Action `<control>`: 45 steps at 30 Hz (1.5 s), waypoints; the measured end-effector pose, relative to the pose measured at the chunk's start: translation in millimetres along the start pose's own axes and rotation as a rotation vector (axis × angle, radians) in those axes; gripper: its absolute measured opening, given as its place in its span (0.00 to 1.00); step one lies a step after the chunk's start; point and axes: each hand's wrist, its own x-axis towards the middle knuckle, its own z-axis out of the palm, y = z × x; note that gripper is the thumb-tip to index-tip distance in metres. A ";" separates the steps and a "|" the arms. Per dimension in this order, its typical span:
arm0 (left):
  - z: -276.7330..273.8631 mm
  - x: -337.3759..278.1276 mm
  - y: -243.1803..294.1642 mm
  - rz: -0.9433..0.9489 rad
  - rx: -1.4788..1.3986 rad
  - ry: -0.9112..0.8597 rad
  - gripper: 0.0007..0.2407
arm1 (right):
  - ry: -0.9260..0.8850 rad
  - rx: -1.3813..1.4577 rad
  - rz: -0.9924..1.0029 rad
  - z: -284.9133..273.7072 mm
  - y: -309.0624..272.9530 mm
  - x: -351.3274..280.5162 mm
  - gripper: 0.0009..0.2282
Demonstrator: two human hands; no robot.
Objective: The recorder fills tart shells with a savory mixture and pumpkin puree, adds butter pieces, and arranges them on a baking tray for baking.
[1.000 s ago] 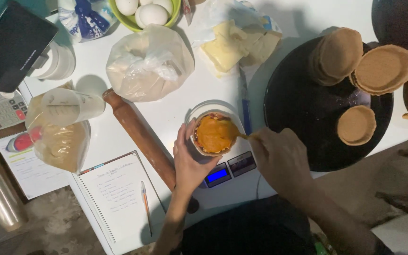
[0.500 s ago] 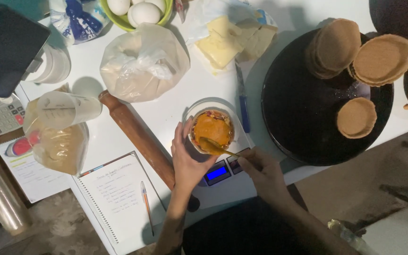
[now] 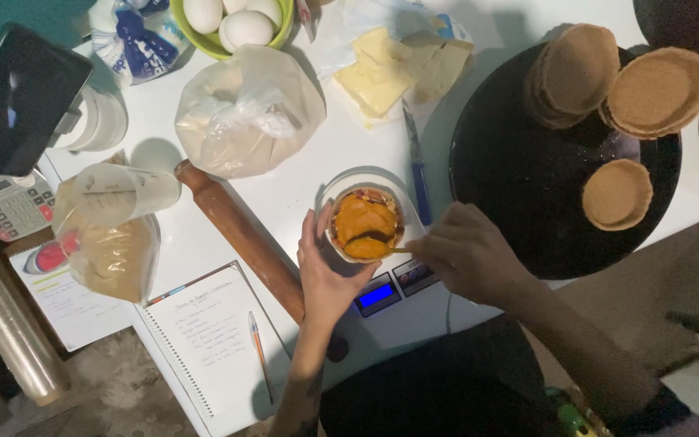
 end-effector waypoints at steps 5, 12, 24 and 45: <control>0.4 -0.3 1.4 -0.050 -0.002 -0.012 0.53 | 0.042 -0.115 -0.056 -14.1 -5.7 25.1 0.04; 1.3 -1.9 -4.1 -0.091 -0.003 -0.030 0.53 | -0.029 0.049 0.597 -15.2 -33.1 8.8 0.04; 3.1 -0.9 -6.6 -0.001 -0.044 -0.005 0.53 | 0.044 0.171 0.766 2.8 -27.5 -11.1 0.04; -11.5 -14.5 23.9 -0.109 -0.003 -0.037 0.55 | 0.444 0.111 0.386 3.9 -20.1 -79.0 0.05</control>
